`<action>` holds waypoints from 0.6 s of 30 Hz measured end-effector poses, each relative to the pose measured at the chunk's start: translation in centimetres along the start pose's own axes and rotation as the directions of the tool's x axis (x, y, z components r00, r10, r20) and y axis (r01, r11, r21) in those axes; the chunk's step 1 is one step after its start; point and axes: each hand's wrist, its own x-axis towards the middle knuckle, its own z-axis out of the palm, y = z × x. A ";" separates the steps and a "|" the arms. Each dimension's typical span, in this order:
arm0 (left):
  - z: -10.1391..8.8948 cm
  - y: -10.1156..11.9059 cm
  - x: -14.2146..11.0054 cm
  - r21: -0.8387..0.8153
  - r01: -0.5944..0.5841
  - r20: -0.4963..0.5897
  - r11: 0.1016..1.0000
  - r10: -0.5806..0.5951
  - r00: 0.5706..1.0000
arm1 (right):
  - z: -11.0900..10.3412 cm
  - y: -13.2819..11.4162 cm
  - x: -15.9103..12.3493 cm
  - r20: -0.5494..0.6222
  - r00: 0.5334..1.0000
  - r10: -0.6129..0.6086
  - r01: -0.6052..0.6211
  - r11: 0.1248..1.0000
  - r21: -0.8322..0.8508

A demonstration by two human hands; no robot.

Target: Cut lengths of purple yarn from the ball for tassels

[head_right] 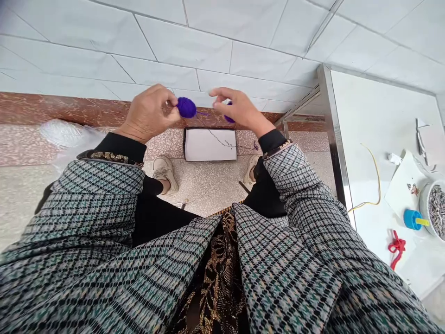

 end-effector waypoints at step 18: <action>4.3 4.9 0.0 -0.716 0.169 0.264 0.678 0.039 0.964 | 2.2 -0.8 -0.2 0.095 0.995 0.022 -0.051 0.948 0.313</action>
